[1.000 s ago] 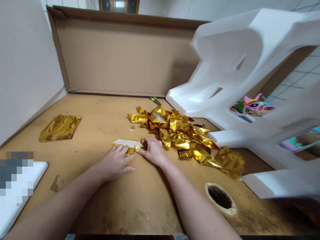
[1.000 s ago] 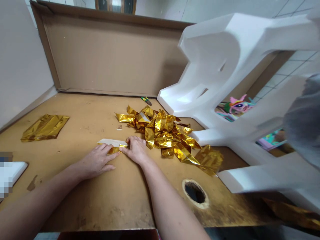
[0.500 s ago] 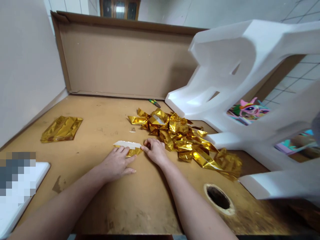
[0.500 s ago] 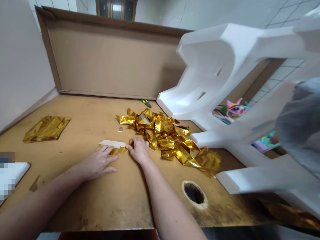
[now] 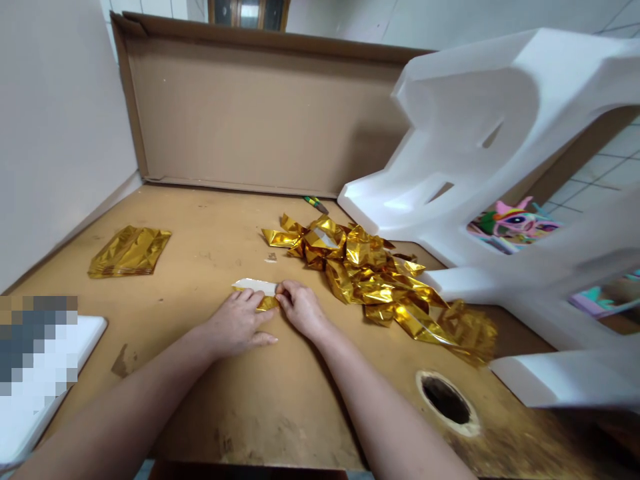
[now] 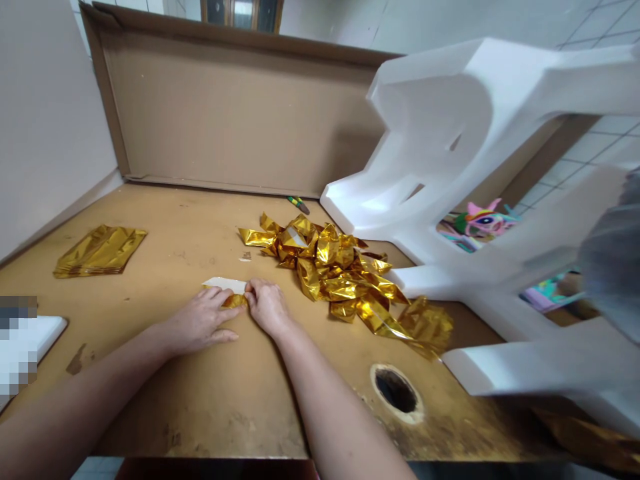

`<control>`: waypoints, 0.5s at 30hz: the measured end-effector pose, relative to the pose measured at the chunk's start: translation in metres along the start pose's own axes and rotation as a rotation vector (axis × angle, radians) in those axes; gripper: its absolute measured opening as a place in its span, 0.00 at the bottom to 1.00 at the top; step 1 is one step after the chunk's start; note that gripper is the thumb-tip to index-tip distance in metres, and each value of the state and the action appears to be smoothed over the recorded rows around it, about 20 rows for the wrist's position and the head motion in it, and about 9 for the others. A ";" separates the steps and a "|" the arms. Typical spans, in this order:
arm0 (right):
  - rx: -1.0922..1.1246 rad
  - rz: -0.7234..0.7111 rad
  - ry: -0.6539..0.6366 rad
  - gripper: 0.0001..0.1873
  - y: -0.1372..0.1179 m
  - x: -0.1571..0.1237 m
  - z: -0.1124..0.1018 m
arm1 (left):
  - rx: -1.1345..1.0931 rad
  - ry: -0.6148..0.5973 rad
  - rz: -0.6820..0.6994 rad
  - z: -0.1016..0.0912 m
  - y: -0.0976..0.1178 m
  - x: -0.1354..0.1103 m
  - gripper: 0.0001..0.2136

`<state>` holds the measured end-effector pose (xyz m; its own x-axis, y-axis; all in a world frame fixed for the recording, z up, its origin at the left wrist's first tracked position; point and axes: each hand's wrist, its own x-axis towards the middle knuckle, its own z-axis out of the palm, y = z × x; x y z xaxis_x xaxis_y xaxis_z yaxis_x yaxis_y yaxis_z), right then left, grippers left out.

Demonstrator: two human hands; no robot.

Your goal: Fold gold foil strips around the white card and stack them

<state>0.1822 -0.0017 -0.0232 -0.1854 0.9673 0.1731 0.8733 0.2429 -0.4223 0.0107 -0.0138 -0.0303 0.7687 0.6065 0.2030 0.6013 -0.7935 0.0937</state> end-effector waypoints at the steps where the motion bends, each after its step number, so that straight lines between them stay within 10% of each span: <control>1: 0.003 0.004 0.001 0.07 0.002 0.000 0.000 | -0.040 0.022 -0.012 0.001 -0.003 0.000 0.21; 15: 0.002 -0.023 -0.014 0.04 0.001 -0.003 0.000 | -0.380 0.260 -0.315 0.021 -0.040 0.007 0.07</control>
<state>0.1840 -0.0047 -0.0247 -0.2119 0.9623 0.1706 0.8679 0.2655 -0.4198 -0.0037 0.0231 -0.0533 0.4566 0.8230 0.3380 0.6350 -0.5676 0.5240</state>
